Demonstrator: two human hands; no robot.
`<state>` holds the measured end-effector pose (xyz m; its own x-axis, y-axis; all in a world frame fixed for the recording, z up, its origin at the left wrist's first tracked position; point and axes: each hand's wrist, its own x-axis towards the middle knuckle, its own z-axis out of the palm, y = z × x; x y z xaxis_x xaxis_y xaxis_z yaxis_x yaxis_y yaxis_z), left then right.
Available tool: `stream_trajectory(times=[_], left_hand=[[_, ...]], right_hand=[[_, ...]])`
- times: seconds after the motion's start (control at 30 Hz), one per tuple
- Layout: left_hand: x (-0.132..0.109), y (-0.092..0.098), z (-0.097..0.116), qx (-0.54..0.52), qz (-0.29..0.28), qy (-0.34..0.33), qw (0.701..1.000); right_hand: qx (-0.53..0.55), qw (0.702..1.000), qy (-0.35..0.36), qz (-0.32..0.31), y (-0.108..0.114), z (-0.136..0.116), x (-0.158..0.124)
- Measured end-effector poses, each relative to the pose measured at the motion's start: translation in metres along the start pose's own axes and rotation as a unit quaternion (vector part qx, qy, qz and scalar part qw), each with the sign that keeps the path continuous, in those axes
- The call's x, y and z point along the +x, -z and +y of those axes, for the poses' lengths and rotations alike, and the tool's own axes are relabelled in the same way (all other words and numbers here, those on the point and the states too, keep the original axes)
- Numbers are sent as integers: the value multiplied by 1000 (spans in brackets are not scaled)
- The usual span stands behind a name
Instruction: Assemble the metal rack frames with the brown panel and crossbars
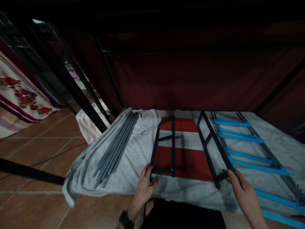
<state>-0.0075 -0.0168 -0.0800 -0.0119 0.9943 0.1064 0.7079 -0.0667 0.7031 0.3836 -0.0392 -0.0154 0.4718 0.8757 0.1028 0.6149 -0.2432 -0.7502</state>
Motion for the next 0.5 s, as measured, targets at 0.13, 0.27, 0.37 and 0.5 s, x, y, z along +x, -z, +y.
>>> stream_trajectory(times=[0.13, 0.27, 0.37, 0.5], left_hand=[[3, -11, 21, 204, 27, -19, 978], [7, -24, 21, 320, 47, -60, 944], [8, -30, 14, 347, 55, -89, 932], [8, -34, 6, 313, 81, -107, 940]], right_hand=[[1, 1000, -25, -5, 3, -6, -1], [27, 999, -21, -5, 0, -5, -1], [56, 998, -4, 6, -3, -1, -6], [30, 997, 47, 46, -5, 2, -22]])
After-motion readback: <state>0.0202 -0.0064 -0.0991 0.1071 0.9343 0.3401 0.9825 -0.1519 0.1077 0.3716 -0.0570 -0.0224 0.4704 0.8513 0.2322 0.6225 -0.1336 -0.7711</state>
